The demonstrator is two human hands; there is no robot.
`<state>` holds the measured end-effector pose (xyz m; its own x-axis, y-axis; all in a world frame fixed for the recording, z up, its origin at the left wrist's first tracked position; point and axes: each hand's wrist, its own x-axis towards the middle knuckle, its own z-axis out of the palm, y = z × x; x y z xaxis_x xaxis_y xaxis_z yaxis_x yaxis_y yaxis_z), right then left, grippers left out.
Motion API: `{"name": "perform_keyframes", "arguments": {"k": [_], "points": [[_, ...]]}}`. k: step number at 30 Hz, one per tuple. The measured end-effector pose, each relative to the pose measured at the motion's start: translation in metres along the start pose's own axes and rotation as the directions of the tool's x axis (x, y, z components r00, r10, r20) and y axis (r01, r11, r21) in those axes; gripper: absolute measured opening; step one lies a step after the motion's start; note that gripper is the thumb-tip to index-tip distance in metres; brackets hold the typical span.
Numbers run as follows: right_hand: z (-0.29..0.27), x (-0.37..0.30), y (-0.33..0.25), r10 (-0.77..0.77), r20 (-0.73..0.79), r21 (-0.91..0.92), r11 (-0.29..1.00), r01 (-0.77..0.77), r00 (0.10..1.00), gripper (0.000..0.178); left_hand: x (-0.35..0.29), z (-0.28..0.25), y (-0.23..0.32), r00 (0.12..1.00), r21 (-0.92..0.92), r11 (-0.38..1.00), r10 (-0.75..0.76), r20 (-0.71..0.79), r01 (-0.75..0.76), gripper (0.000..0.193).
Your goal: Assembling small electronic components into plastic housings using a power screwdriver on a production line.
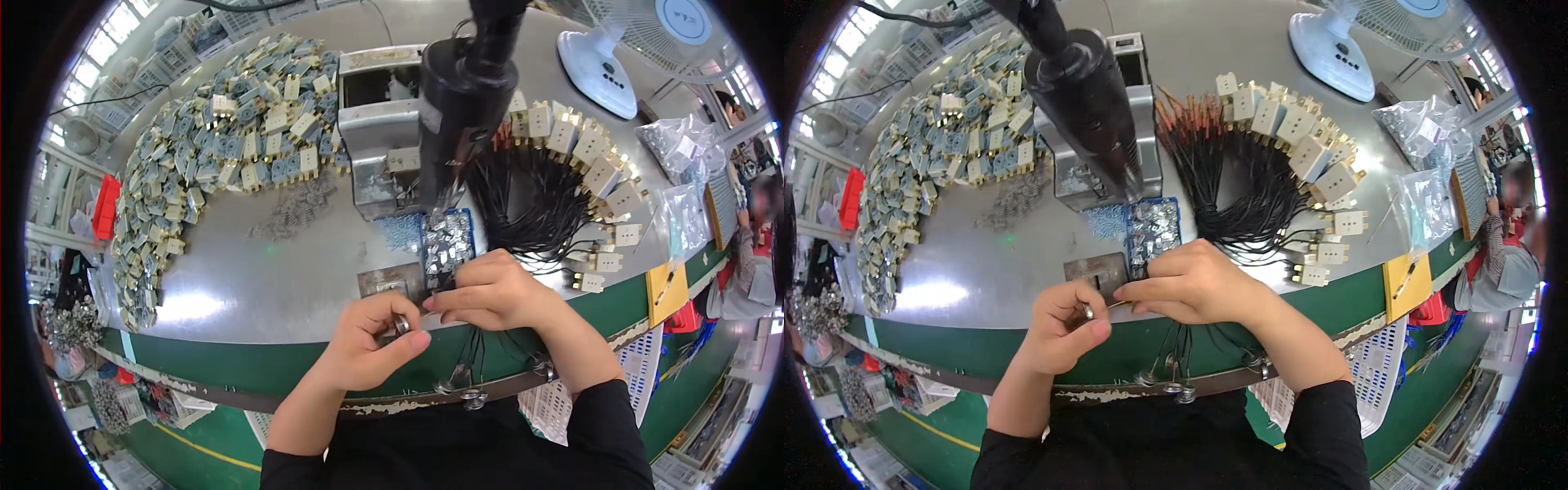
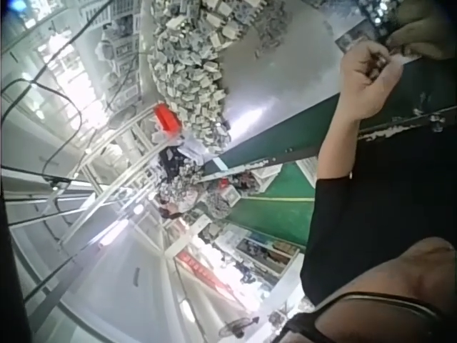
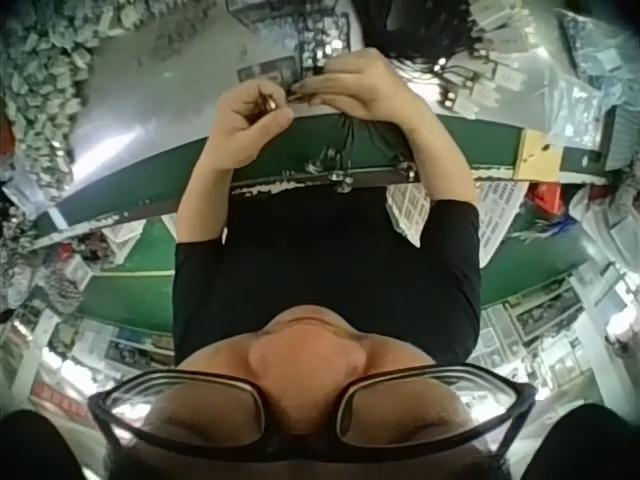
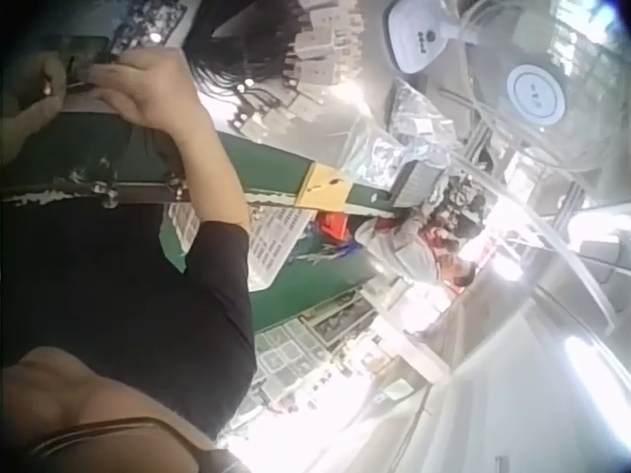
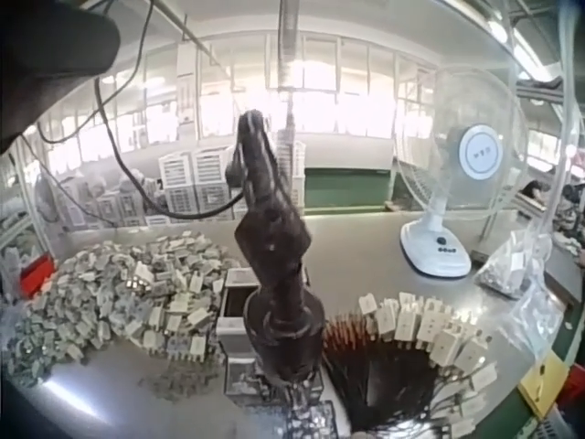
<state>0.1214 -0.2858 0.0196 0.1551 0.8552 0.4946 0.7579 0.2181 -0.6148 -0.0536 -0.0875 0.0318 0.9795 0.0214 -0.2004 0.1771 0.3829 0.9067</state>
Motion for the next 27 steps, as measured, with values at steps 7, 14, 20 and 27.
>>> {"name": "perform_keyframes", "arguments": {"k": [7, 14, 20, 27], "points": [[0.003, -0.007, -0.014, 0.099, -0.114, -0.032, 0.994, -0.103, 0.989, 0.024, 0.018, -0.002, 0.01, 0.924, 0.755, 0.59, 0.378, 0.056, -0.287, 0.024], [-0.003, -0.006, -0.019, 0.237, -0.257, 0.231, 0.956, -0.179, 0.937, 0.019, 0.028, 0.011, -0.003, 0.995, 0.044, 0.997, 0.056, 0.077, -0.059, 0.032], [-0.014, -0.006, -0.024, 0.32, -0.234, 0.335, 0.913, -0.233, 0.918, 0.006, 0.034, 0.014, -0.005, 0.984, -0.105, 0.994, 0.041, 0.172, -0.023, 0.034], [-0.009, -0.009, -0.027, 0.289, -0.237, 0.314, 0.926, -0.209, 0.927, 0.012, 0.033, 0.02, -0.001, 0.987, -0.162, 0.987, 0.024, 0.157, 0.001, 0.037]]}}
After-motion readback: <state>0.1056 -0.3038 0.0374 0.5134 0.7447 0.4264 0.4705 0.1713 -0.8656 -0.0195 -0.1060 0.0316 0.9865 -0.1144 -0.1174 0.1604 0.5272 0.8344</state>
